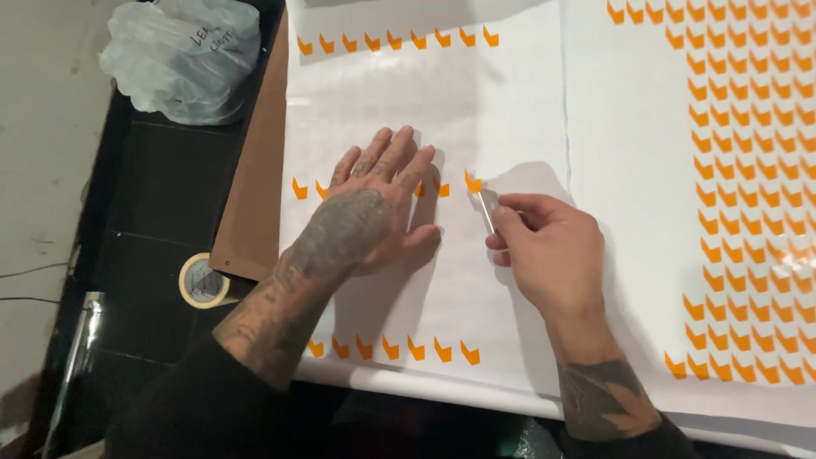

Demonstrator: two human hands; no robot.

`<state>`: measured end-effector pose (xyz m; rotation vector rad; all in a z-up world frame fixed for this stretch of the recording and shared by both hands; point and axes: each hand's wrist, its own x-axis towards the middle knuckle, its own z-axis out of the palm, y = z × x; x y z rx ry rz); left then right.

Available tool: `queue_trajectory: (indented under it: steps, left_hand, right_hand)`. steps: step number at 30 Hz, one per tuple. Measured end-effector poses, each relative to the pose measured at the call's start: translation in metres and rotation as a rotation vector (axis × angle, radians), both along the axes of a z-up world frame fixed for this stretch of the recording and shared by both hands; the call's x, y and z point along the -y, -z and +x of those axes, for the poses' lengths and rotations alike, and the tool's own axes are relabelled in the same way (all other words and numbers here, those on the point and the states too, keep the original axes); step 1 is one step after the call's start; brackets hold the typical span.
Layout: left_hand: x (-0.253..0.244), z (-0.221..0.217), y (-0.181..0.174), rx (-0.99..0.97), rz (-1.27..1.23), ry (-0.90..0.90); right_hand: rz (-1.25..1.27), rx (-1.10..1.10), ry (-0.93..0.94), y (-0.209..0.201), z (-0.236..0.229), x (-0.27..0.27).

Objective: Using a weeding tool to remove excess vinyl material from a sheet of decals.

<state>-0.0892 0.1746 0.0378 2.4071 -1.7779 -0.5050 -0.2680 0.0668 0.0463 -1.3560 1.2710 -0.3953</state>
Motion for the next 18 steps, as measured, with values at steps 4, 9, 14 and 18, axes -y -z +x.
queue_trajectory:
  steps: [4, 9, 14, 18]
  left_hand:
    - [0.0, -0.009, -0.006, -0.01, -0.019, -0.021]
    - [0.0, -0.011, -0.006, 0.013, -0.033, -0.023]
    - [-0.003, -0.02, -0.004, 0.027, -0.073, -0.006]
    - [-0.007, -0.024, 0.009, 0.096, -0.164, 0.023]
  right_hand:
    - [0.022, -0.04, -0.008, 0.006, 0.002, 0.0]
    - [0.019, -0.01, -0.023, 0.01, 0.002, 0.002]
    - [-0.009, -0.055, -0.037, 0.005, 0.004, 0.0]
    - [0.002, -0.061, -0.013, 0.005, 0.007, 0.0]
